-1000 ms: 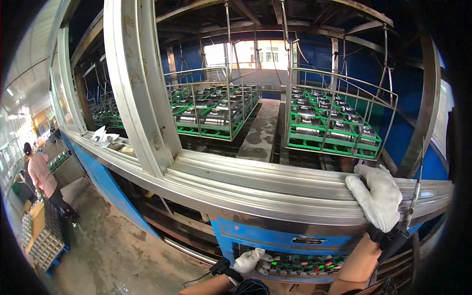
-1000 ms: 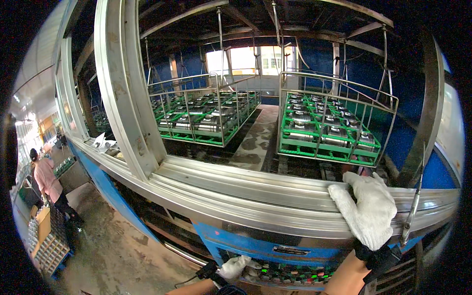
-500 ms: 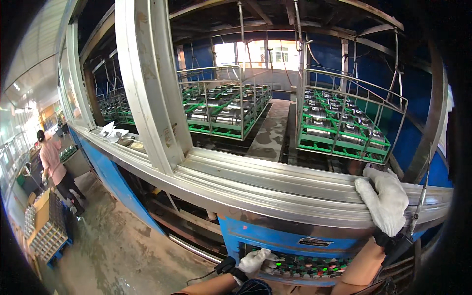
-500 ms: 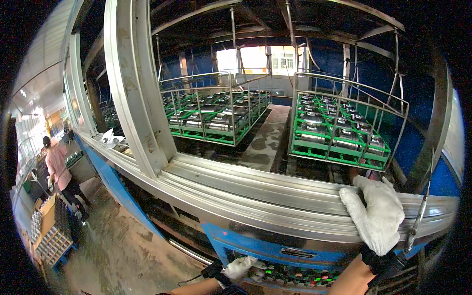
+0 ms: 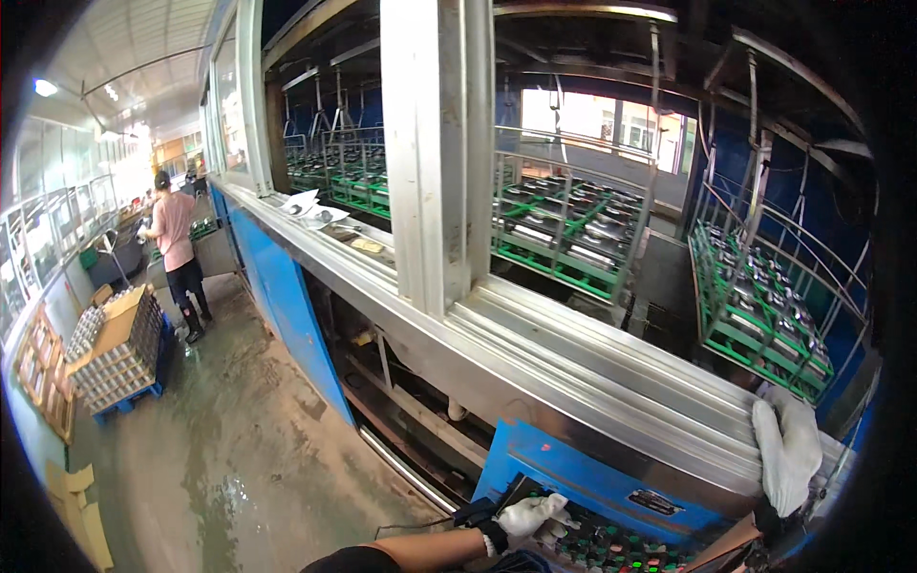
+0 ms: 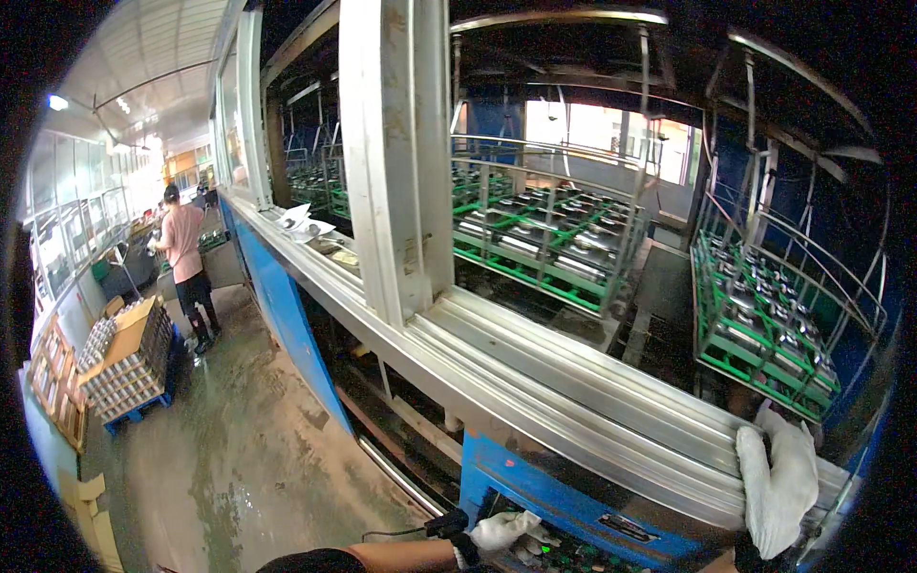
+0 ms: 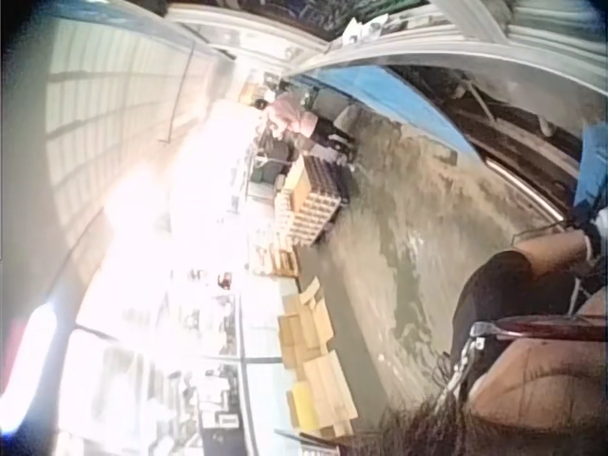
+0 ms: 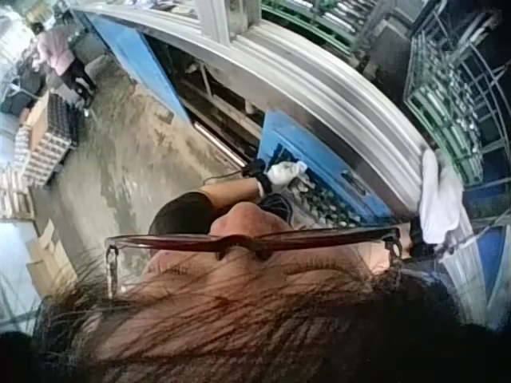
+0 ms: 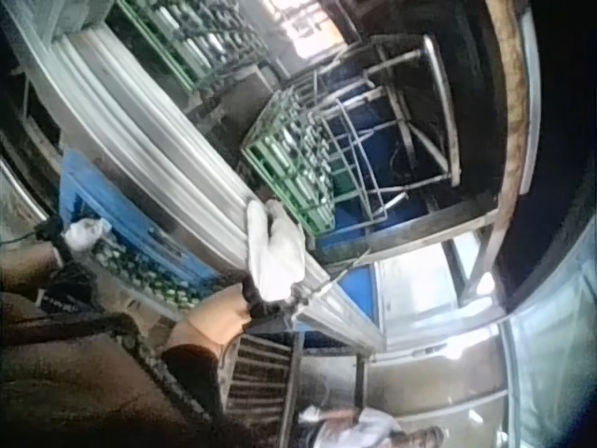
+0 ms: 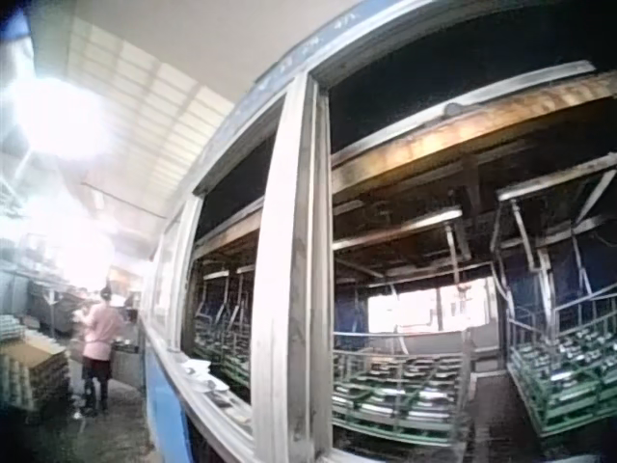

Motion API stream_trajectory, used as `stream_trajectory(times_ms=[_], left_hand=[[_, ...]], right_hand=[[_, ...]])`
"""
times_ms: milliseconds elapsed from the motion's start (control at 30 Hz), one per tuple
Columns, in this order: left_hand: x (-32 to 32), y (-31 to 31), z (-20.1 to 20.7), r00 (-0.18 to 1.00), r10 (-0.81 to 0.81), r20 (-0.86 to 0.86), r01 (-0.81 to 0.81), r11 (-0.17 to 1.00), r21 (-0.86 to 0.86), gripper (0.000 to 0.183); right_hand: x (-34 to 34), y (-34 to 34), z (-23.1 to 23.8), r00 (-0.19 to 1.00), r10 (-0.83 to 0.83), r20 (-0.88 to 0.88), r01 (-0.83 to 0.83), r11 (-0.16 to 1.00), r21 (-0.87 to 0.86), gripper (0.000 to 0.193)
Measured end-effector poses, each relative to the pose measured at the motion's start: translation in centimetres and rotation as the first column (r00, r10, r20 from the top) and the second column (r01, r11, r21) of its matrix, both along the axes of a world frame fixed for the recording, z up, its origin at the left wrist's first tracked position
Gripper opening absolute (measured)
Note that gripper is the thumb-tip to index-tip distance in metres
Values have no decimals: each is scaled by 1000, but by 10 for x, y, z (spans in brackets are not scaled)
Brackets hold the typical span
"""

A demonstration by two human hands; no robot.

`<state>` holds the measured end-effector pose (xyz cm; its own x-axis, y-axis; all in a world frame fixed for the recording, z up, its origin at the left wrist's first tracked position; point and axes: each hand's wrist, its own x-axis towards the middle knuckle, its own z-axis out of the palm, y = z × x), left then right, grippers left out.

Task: Operating an industrial parts washer to clean metal engine components.

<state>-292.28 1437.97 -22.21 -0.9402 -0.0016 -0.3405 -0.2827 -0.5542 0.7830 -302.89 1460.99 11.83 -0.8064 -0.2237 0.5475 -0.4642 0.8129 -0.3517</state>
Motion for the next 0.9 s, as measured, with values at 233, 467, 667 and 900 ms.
stream_trajectory(times_ms=[233,467,667,900], left_hand=[[-1,-23,9,999,7,32,-8,1000,18,54],[-6,-8,-16,997,-75,10,76,996,-36,64],[0,15,12,999,-28,14,28,1000,-8,61],[-3,13,3,999,-42,-24,40,998,-47,56]], right_hand=[[0,-28,3,995,-21,94,23,1000,-16,36],[-3,-4,-7,997,-67,37,65,996,55,39],[1,17,-3,1000,-25,15,24,998,59,37],[-2,12,-5,999,0,36,0,1000,-16,37]])
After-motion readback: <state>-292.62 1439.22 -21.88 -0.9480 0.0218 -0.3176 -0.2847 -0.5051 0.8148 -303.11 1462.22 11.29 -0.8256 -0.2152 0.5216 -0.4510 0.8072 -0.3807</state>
